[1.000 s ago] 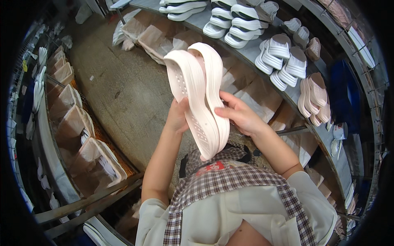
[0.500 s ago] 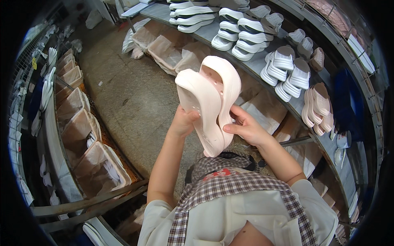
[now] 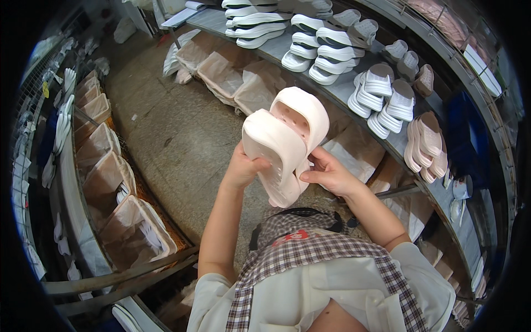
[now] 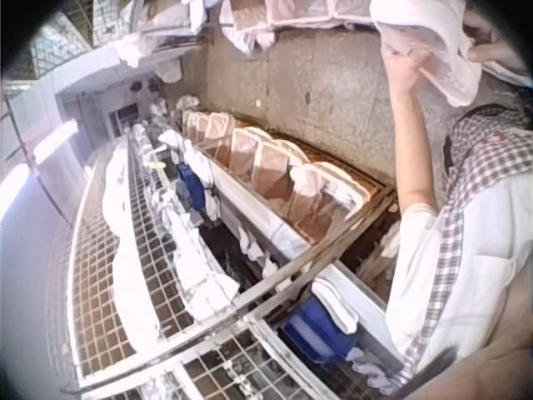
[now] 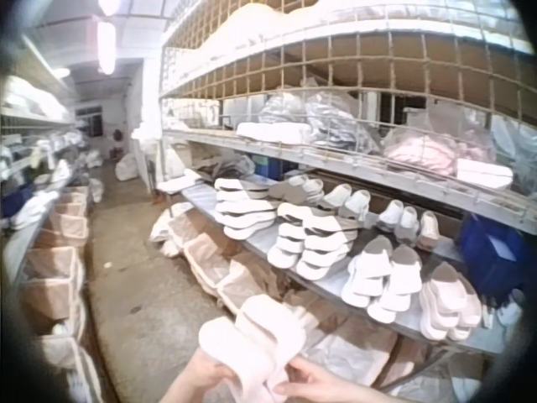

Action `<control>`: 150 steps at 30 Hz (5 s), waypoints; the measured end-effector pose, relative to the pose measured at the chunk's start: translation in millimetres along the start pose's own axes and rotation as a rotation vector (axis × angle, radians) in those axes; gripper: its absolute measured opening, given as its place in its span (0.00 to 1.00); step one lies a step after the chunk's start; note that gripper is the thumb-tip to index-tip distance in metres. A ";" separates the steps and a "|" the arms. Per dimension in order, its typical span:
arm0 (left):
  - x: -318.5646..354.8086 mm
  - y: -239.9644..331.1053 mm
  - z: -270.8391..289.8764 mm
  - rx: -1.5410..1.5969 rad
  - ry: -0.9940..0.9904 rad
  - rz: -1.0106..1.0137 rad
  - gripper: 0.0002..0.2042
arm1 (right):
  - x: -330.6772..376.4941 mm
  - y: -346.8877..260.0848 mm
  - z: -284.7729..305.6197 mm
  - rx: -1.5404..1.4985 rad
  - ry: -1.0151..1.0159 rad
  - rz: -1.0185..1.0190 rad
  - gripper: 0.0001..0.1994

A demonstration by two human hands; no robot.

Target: The person picks up pairs of slippers from a shelf, inspects them by turning them over, and places them into fabric bins. The person handles multiple pairs of white and pink slippers, moving them between the shelf and bins.

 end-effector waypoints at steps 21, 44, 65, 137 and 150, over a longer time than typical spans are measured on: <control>-0.5 -3.7 3.8 -0.177 0.090 0.059 0.32 | 2.7 3.4 6.3 -0.059 -0.045 0.045 0.28; -15.1 5.8 -3.1 -0.269 0.102 -0.013 0.37 | -4.0 6.1 15.5 0.268 0.060 0.205 0.27; 4.5 -9.1 -34.2 0.337 0.094 0.048 0.34 | 8.1 -5.3 0.6 0.061 0.171 0.126 0.23; 0.4 -160.3 -169.6 -0.138 -0.220 0.765 0.12 | 346.7 -135.8 381.6 -0.030 1.237 -0.792 0.26; -14.9 -177.6 -172.2 -0.190 -0.233 0.768 0.12 | 264.3 -254.0 404.9 0.790 1.415 -0.577 0.36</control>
Point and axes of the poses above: each hand's wrist, its own x-axis away from the middle knuckle, its own z-axis out of the back of the hand, y = z × x, the point moved 6 cm from there along -x, towards the middle knuckle, and after that the axes turned 1 degree about y, right-handed, at the moved point
